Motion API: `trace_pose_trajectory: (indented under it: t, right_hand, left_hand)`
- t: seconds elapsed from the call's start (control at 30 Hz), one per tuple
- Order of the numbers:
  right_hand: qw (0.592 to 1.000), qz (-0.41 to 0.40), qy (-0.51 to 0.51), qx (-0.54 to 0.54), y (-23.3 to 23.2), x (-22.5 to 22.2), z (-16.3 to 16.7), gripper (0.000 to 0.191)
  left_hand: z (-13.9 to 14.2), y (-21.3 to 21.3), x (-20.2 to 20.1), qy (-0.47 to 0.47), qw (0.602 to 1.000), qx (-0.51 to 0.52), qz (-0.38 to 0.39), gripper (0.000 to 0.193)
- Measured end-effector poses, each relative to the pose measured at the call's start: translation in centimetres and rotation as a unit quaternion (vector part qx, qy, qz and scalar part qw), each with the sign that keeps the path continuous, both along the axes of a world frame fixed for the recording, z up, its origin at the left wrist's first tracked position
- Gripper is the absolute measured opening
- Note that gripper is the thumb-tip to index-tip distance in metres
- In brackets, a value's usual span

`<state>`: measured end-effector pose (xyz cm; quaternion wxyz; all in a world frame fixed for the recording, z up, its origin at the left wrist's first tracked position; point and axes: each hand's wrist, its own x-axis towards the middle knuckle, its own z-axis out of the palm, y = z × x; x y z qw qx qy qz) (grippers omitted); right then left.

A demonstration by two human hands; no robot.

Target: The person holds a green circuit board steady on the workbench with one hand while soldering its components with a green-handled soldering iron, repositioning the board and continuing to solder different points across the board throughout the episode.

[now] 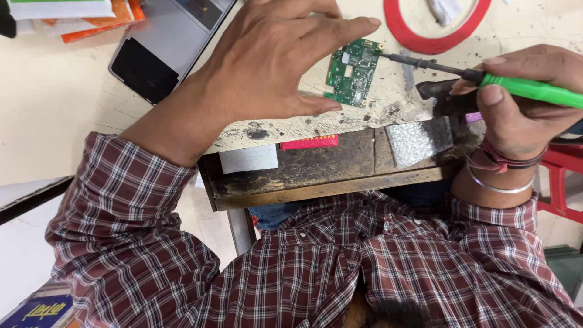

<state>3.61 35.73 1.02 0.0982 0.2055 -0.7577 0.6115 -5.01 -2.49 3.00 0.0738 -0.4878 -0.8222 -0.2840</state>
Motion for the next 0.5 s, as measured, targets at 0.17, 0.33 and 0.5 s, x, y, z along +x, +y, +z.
trace_pose_trajectory:
  t: [0.17, 0.33, 0.5]
  right_hand:
    - [1.000, -0.010, 0.000, 0.003, 0.4, 0.3, -0.5, 0.022]
    - [0.999, -0.025, 0.029, 0.027, -0.7, 0.2, 0.4, 0.019]
    - [0.994, -0.035, 0.086, 0.050, -2.2, -0.9, 2.2, 0.022]
  left_hand:
    - [1.0, -0.3, 0.0, 0.026, 1.000, -0.002, 0.003, 0.092]
    - [2.0, -0.3, 0.3, 0.000, 1.000, -0.007, -0.019, 0.088]
    - [2.8, 0.5, 0.1, 0.001, 0.999, -0.031, -0.019, 0.096]
